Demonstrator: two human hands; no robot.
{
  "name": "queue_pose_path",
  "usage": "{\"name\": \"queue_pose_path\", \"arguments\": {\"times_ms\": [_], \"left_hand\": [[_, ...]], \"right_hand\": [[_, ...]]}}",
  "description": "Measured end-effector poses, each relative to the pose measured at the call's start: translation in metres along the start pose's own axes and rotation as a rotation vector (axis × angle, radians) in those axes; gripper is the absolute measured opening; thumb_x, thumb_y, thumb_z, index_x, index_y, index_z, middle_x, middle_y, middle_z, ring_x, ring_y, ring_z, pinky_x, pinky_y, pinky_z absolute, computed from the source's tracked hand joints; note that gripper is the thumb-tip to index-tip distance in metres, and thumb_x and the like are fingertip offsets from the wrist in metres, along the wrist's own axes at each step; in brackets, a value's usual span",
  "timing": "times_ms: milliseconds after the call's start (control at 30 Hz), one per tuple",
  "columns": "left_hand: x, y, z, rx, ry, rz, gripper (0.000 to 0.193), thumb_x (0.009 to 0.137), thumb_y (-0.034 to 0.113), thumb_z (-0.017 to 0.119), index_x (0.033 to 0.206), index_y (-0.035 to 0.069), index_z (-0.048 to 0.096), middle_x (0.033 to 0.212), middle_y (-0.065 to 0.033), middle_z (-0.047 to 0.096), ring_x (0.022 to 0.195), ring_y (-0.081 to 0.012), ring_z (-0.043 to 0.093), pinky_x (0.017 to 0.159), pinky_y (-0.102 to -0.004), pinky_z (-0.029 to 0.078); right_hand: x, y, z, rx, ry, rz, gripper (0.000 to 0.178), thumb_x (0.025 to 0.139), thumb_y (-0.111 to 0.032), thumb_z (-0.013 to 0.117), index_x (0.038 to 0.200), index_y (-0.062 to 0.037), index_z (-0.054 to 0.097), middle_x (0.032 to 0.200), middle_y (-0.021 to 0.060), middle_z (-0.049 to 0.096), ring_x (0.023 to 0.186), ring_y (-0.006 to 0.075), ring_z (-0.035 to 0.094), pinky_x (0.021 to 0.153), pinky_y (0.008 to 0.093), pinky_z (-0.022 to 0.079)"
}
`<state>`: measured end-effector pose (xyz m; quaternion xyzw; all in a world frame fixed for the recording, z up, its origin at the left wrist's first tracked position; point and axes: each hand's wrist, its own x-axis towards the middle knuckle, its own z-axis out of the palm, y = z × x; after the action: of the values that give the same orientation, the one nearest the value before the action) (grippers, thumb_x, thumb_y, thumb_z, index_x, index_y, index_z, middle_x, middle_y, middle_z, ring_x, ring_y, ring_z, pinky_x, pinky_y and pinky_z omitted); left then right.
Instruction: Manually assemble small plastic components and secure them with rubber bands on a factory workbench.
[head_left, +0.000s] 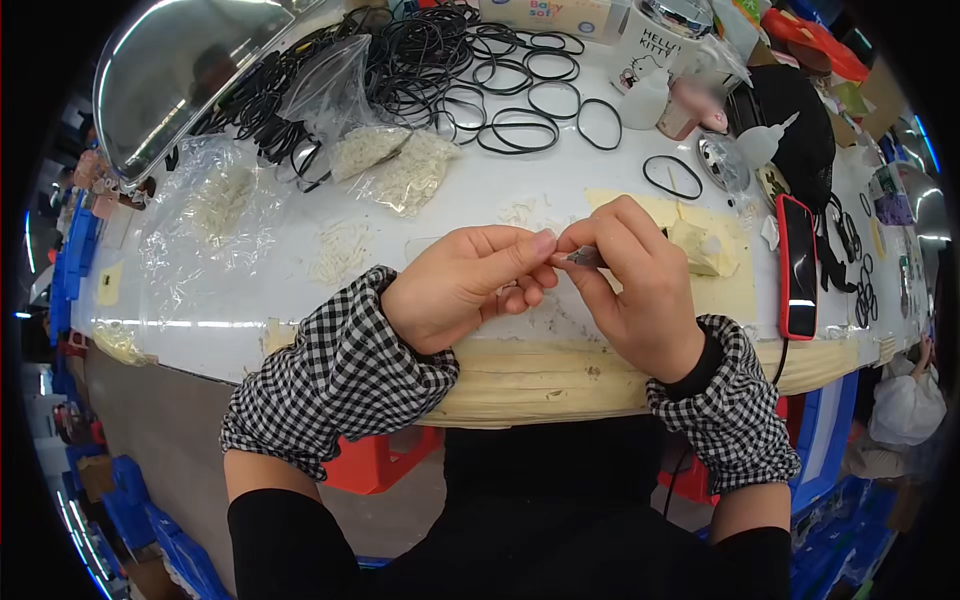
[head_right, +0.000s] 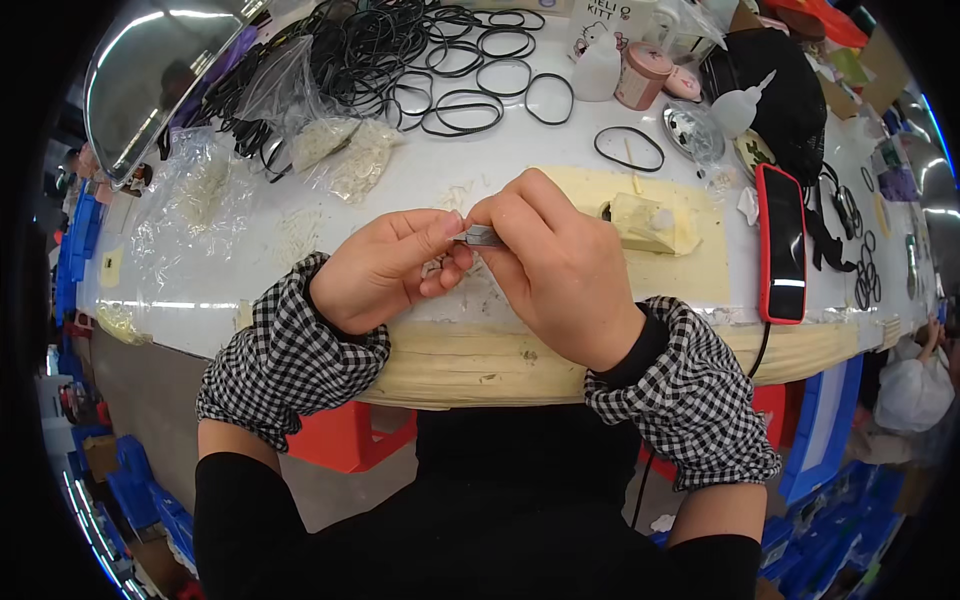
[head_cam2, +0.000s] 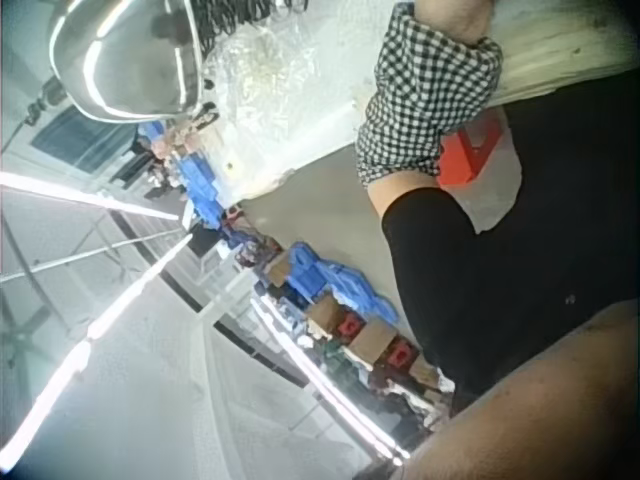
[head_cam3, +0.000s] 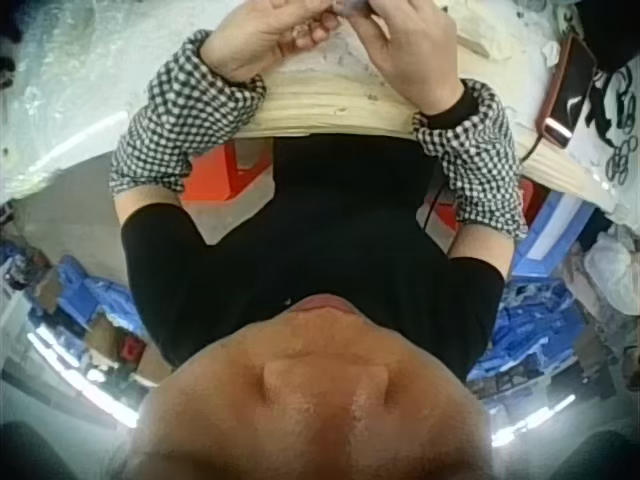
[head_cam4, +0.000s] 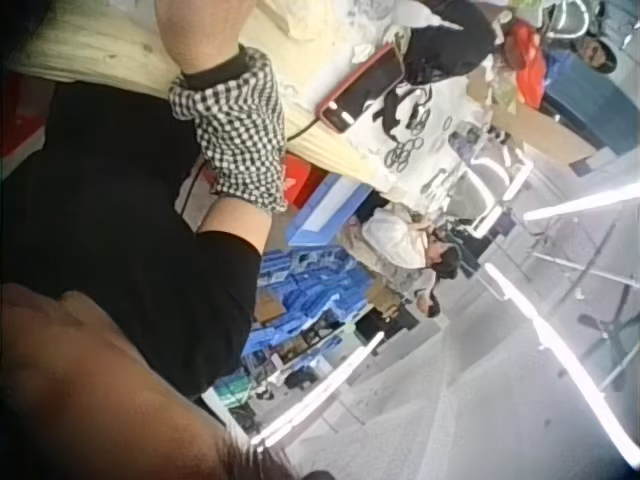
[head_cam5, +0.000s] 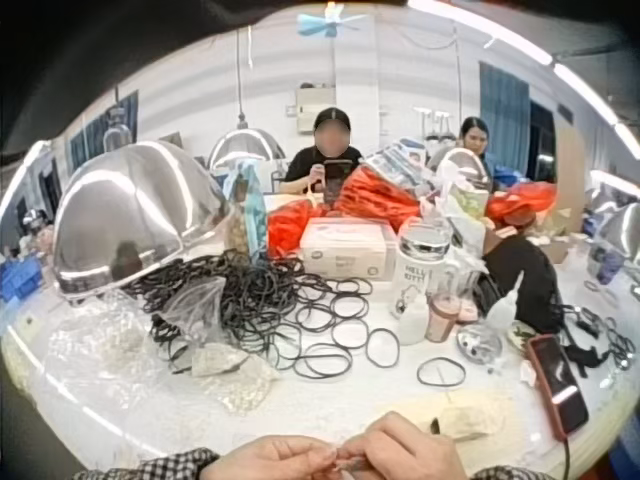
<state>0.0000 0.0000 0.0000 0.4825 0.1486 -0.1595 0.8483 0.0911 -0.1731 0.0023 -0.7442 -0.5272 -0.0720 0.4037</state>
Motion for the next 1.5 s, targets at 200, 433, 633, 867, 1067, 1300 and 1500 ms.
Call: {"name": "queue_pose_path", "arguments": {"times_ms": [200, 433, 633, 867, 1067, 1300, 1500], "left_hand": [[-0.002, 0.001, -0.002, -0.085, -0.091, 0.087, 0.024, 0.096, 0.022, 0.051, 0.103, 0.001, 0.059, 0.083, -0.0008, 0.054, 0.067, -0.0049, 0.041, 0.060, -0.0163, 0.037], [0.000, -0.002, -0.002, -0.152, -0.105, 0.121, 0.021, 0.096, 0.020, 0.052, 0.102, 0.001, 0.060, 0.084, 0.0003, 0.054, 0.067, -0.0049, 0.040, 0.061, -0.0169, 0.036], [-0.002, -0.002, 0.002, -0.115, -0.034, 0.153, 0.019, 0.095, 0.018, 0.053, 0.101, 0.001, 0.060, 0.084, 0.0009, 0.054, 0.067, -0.0049, 0.040, 0.060, -0.0168, 0.036], [0.001, -0.005, -0.005, -0.125, -0.092, 0.157, 0.018, 0.095, 0.020, 0.052, 0.098, 0.003, 0.058, 0.084, 0.0012, 0.054, 0.066, -0.0037, 0.039, 0.060, -0.0165, 0.035], [-0.001, -0.002, -0.003, -0.140, -0.158, 0.153, 0.019, 0.096, 0.023, 0.052, 0.094, 0.005, 0.059, 0.078, 0.0042, 0.052, 0.069, -0.0031, 0.045, 0.063, -0.0166, 0.038], [0.000, -0.005, -0.004, -0.127, -0.231, 0.179, 0.019, 0.096, 0.022, 0.052, 0.097, 0.005, 0.058, 0.082, 0.0034, 0.053, 0.070, -0.0037, 0.044, 0.062, -0.0168, 0.037], [0.000, -0.005, -0.004, -0.116, -0.222, 0.179, 0.019, 0.096, 0.022, 0.052, 0.097, 0.004, 0.058, 0.081, 0.0033, 0.053, 0.070, -0.0038, 0.044, 0.062, -0.0167, 0.036]], "right_hand": [[0.004, -0.005, -0.002, 0.104, 0.093, -0.033, 0.021, 0.070, -0.002, 0.070, 0.089, -0.0052, 0.061, 0.080, 0.0064, 0.054, 0.063, 0.0204, 0.059, 0.052, 0.0291, 0.047], [0.005, -0.007, -0.001, 0.105, 0.106, -0.051, 0.019, 0.072, -0.004, 0.072, 0.088, -0.0038, 0.061, 0.079, 0.0067, 0.056, 0.064, 0.0193, 0.060, 0.052, 0.0277, 0.047], [0.004, -0.009, -0.001, 0.096, 0.075, -0.018, 0.016, 0.073, -0.003, 0.070, 0.086, -0.0023, 0.060, 0.075, 0.0071, 0.056, 0.062, 0.0190, 0.059, 0.052, 0.0274, 0.047], [0.004, -0.015, -0.002, 0.189, 0.059, 0.108, 0.013, 0.075, -0.003, 0.068, 0.083, -0.0010, 0.058, 0.073, 0.0071, 0.056, 0.060, 0.0169, 0.057, 0.053, 0.0263, 0.046], [0.005, -0.014, -0.006, 0.121, -0.085, 0.131, 0.022, 0.080, -0.020, 0.070, 0.081, -0.0024, 0.056, 0.070, 0.0066, 0.056, 0.059, 0.0180, 0.057, 0.051, 0.0282, 0.044], [0.003, -0.012, -0.005, 0.021, -0.119, 0.092, 0.028, 0.084, -0.030, 0.064, 0.079, -0.0038, 0.054, 0.070, 0.0093, 0.057, 0.061, 0.0274, 0.057, 0.052, 0.0339, 0.044], [0.003, -0.011, -0.004, 0.010, -0.116, 0.075, 0.029, 0.085, -0.031, 0.063, 0.079, -0.0043, 0.053, 0.068, 0.0092, 0.055, 0.060, 0.0273, 0.056, 0.051, 0.0345, 0.044]]}}
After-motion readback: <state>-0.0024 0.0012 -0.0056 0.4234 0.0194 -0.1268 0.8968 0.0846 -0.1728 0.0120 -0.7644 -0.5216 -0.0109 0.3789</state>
